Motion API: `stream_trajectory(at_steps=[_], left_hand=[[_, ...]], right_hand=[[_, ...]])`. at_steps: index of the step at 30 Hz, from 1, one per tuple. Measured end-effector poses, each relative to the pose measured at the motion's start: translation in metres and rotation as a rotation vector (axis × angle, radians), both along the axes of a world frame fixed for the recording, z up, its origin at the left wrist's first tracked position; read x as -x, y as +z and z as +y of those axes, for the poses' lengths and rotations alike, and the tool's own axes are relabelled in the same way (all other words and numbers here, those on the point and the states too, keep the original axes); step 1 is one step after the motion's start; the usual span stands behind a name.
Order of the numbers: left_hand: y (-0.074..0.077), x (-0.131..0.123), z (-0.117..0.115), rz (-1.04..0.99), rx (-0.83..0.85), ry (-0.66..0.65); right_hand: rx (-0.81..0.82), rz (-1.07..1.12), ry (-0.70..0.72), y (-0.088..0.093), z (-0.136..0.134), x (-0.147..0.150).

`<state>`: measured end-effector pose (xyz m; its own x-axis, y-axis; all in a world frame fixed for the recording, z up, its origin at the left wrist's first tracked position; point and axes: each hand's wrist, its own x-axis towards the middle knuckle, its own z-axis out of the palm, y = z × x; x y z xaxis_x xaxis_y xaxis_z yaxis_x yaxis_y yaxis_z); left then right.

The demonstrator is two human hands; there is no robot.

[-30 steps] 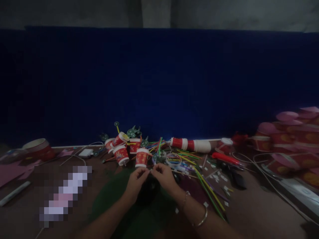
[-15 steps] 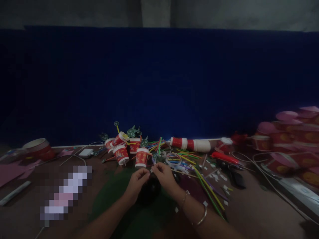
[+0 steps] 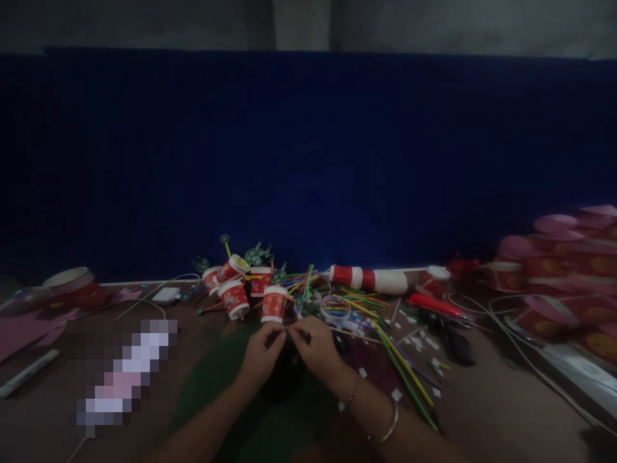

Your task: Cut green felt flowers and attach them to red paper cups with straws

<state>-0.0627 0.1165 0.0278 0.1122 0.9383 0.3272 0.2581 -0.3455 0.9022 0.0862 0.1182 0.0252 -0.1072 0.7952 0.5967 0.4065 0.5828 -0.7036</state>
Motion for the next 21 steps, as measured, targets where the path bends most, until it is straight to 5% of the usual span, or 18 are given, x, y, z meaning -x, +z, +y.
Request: stream_trajectory(at_steps=[8, 15, 21], left_hand=[[0.0, -0.001, 0.0, 0.049, -0.122, -0.013], [-0.005, 0.0, 0.003, 0.017, -0.039, 0.052], [-0.008, 0.001, 0.006, -0.074, 0.012, 0.134]], right_hand=[[0.13, -0.044, 0.029, 0.001, 0.002, -0.002], [0.11, -0.009, -0.174, 0.01, 0.008, -0.015], [0.026, -0.294, -0.173, 0.006, 0.02, -0.027]])
